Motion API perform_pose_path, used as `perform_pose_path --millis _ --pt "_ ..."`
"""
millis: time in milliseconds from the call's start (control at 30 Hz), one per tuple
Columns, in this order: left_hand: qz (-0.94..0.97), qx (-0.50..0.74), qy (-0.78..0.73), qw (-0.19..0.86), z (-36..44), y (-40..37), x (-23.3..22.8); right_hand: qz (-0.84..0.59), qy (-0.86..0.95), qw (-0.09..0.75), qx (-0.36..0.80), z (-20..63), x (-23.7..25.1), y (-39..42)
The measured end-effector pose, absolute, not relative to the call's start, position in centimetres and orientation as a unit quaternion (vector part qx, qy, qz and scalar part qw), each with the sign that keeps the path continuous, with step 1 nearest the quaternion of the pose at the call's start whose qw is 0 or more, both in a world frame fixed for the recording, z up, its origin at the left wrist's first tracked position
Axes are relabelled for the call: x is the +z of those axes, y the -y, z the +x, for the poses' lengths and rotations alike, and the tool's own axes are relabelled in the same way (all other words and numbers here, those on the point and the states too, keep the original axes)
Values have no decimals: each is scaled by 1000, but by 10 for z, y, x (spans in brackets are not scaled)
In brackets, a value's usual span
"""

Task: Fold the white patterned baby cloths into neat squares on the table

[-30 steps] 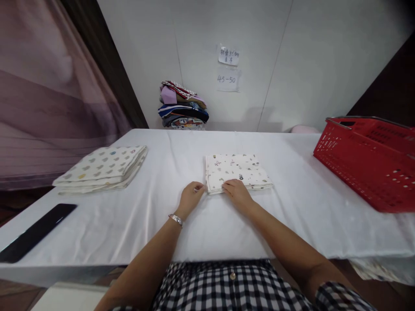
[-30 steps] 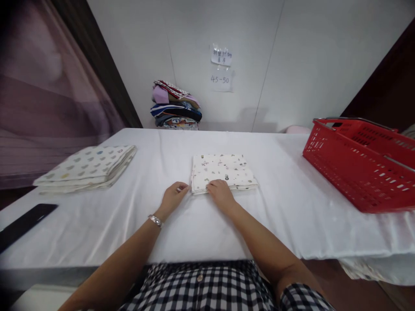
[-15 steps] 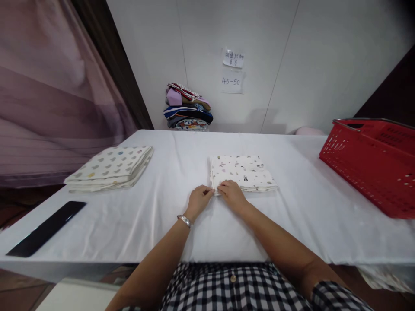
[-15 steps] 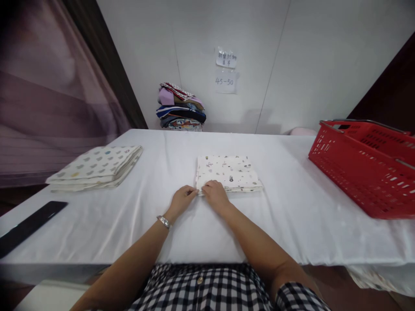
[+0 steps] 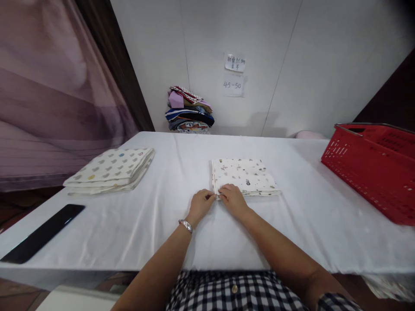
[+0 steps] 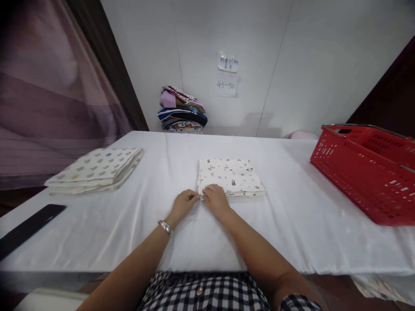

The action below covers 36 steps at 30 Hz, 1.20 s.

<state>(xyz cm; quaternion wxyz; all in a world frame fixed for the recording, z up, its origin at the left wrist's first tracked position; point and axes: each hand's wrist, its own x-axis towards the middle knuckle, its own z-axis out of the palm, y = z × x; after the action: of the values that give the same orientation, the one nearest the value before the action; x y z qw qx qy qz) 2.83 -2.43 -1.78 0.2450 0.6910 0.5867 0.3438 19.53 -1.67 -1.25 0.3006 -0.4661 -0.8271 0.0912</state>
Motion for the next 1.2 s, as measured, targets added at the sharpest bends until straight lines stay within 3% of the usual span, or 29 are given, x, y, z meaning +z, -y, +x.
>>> perform_pose_path --millis 367,667,1200 --pt "695 351 -580 240 27 24 -19 -452 790 395 129 189 -15 17" --pt "699 348 -569 259 25 23 -21 -410 847 329 77 193 -21 21" --pt "720 356 -543 244 25 28 -15 -425 822 374 55 188 -29 17"
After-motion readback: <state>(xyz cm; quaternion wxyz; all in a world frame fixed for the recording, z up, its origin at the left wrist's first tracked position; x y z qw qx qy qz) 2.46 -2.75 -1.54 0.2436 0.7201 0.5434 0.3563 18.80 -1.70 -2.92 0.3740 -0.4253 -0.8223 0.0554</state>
